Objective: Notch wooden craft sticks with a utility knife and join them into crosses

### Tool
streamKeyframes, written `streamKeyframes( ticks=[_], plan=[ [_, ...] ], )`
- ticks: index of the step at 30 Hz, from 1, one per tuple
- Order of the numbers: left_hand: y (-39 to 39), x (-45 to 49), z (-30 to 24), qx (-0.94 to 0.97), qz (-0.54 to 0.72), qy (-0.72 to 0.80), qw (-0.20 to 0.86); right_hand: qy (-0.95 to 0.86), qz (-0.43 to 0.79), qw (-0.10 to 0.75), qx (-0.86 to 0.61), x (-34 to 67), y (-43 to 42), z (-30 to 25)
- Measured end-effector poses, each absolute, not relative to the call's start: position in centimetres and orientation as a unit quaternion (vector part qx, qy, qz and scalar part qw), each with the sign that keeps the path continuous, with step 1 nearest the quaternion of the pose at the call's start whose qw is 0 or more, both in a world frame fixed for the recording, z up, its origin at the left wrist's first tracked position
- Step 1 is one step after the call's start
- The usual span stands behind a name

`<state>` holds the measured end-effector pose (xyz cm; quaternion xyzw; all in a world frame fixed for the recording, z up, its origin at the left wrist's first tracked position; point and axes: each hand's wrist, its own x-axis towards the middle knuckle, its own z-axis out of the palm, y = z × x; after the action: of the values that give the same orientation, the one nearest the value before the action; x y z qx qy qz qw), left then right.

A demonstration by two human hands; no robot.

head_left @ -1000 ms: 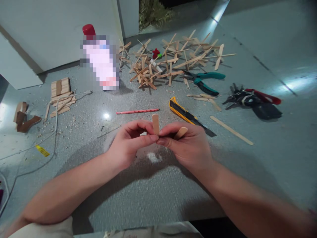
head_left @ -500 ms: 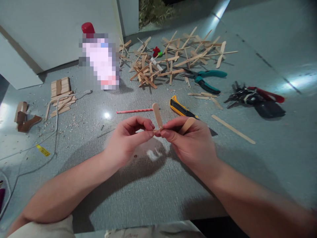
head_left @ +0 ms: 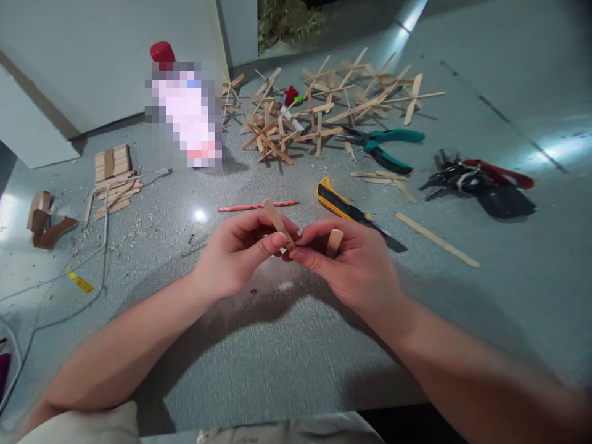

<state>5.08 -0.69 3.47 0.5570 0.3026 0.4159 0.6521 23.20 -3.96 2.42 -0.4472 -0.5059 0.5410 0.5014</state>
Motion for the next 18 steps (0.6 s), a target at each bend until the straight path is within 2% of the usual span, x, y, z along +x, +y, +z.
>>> streamKeyframes(
  ticks=[5, 9, 13, 18],
  plan=[
    [-1.2, 5.2, 3.3, 0.521, 0.435, 0.316, 0.663, -0.546, 0.469, 0.504, -0.477, 23.3, -4.3, 2.3],
    [-1.9, 5.5, 3.6, 0.535, 0.449, 0.365, 0.615, -0.571, 0.405, 0.509, -0.501, 23.3, -4.7, 2.0],
    [-2.4, 5.6, 3.8, 0.552, 0.453, 0.415, 0.563, -0.59, 0.38, 0.501, -0.506, 23.2, -4.9, 2.1],
    [-2.4, 5.6, 4.0, 0.55, 0.449, 0.425, 0.562, -0.591, 0.38, 0.503, -0.503, 23.1, -4.9, 2.4]
  ],
)
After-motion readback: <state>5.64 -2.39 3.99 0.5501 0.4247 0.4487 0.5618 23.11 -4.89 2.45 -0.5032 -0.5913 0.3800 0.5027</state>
